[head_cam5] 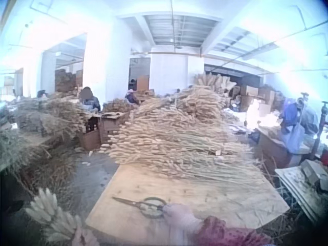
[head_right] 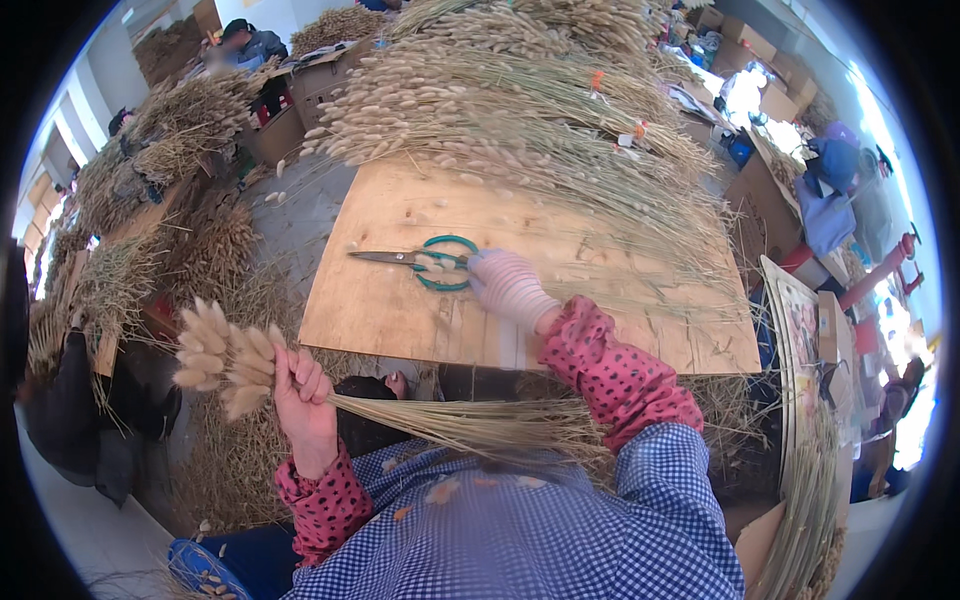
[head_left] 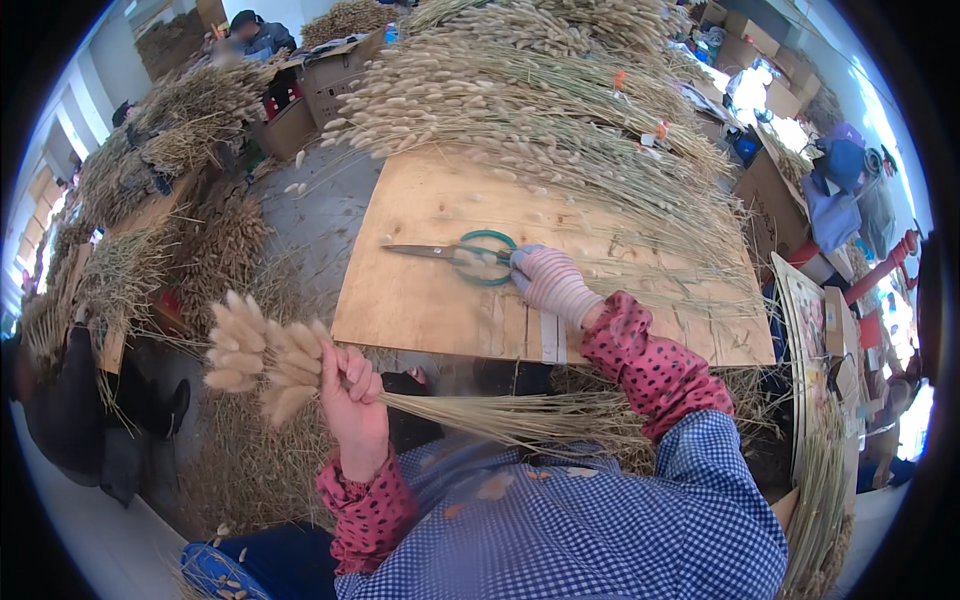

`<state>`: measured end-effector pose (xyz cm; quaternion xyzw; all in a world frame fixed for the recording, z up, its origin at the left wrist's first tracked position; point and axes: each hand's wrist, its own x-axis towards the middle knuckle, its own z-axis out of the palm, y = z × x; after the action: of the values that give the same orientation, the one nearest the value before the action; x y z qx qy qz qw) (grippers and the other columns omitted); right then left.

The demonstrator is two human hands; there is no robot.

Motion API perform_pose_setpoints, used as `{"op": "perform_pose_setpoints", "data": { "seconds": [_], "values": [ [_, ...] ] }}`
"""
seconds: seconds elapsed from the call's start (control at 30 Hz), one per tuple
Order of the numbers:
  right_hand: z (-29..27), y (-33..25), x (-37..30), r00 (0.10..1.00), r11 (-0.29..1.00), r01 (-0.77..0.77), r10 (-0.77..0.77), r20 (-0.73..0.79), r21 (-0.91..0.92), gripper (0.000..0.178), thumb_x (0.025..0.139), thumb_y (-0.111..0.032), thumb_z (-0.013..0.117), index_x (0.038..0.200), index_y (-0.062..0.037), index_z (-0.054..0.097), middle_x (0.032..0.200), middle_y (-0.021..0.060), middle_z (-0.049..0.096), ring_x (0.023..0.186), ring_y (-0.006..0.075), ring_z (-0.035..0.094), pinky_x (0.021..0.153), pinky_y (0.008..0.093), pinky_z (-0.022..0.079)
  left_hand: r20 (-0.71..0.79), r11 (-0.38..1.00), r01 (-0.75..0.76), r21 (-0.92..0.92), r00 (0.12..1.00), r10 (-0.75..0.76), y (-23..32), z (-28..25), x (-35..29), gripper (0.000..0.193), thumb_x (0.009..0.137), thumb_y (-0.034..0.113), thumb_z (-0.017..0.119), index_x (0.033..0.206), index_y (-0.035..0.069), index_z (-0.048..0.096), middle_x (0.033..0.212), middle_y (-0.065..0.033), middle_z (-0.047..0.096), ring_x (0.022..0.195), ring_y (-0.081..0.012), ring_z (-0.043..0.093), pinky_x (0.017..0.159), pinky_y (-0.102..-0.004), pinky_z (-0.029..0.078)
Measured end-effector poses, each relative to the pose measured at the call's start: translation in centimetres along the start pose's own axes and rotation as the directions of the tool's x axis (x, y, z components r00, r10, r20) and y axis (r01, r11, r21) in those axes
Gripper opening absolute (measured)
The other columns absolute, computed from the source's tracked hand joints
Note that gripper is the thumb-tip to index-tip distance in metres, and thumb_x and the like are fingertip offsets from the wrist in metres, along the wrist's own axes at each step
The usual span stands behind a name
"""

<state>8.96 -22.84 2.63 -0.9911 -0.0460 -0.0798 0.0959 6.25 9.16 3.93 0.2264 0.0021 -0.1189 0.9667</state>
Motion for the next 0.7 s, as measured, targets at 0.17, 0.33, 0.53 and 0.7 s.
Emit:
{"op": "perform_pose_setpoints", "data": {
  "seconds": [0.17, 0.33, 0.53, 0.7],
  "values": [
    [-0.6, 0.9, -0.7, 0.979, 0.906, 0.012, 0.076, -0.191, 0.424, 0.015, 0.085, -0.017, 0.059, 0.09, -0.0024, 0.059, 0.067, 0.0129, 0.059, 0.061, 0.0229, 0.058, 0.06, 0.0334, 0.047, -0.066, 0.996, 0.074, 0.04, 0.995, -0.071, -1.3, 0.1, 1.6, 0.023, 0.101, 0.023, 0.042, 0.088, 0.007, 0.05, 0.062, 0.0049, 0.036, 0.043, -0.002, 0.024, 0.036, -0.0184, 0.019],
    [-2.0, -1.2, -1.8, 0.982, 0.645, 0.002, 0.142, -0.123, 0.764, 0.012, 0.085, -0.01, 0.057, 0.091, 0.0, 0.061, 0.071, 0.0095, 0.06, 0.067, 0.0152, 0.058, 0.064, 0.0306, 0.048, -0.067, 0.989, 0.091, 0.114, 0.994, -0.084, -3.0, 1.4, 3.8, 0.019, 0.099, 0.019, 0.047, 0.098, 0.002, 0.055, 0.063, 0.007, 0.035, 0.045, -0.0008, 0.025, 0.038, -0.0178, 0.018],
    [-3.0, -3.9, -2.3, 0.985, 0.533, 0.08, 0.087, -0.149, 0.843, 0.013, 0.09, -0.012, 0.055, 0.088, -0.0003, 0.058, 0.068, 0.0004, 0.057, 0.061, 0.0055, 0.051, 0.055, 0.0231, 0.045, 0.025, 0.97, 0.123, 0.211, 0.991, -0.131, -5.2, 3.8, 5.8, 0.026, 0.094, 0.018, 0.056, 0.112, -0.001, 0.055, 0.067, 0.0081, 0.036, 0.047, 0.0005, 0.025, 0.04, -0.018, 0.016],
    [-3.9, -5.0, -1.9, 0.971, 0.616, 0.157, 0.048, -0.235, 0.772, 0.014, 0.09, -0.013, 0.056, 0.087, 0.0003, 0.057, 0.065, 0.0003, 0.056, 0.06, 0.0059, 0.052, 0.056, 0.0232, 0.045, 0.113, 0.963, 0.163, 0.214, 0.975, -0.19, -6.7, 5.9, 6.0, 0.026, 0.09, 0.015, 0.06, 0.11, -0.001, 0.054, 0.066, 0.0088, 0.036, 0.048, 0.0004, 0.026, 0.041, -0.0182, 0.015]
  ]
}}
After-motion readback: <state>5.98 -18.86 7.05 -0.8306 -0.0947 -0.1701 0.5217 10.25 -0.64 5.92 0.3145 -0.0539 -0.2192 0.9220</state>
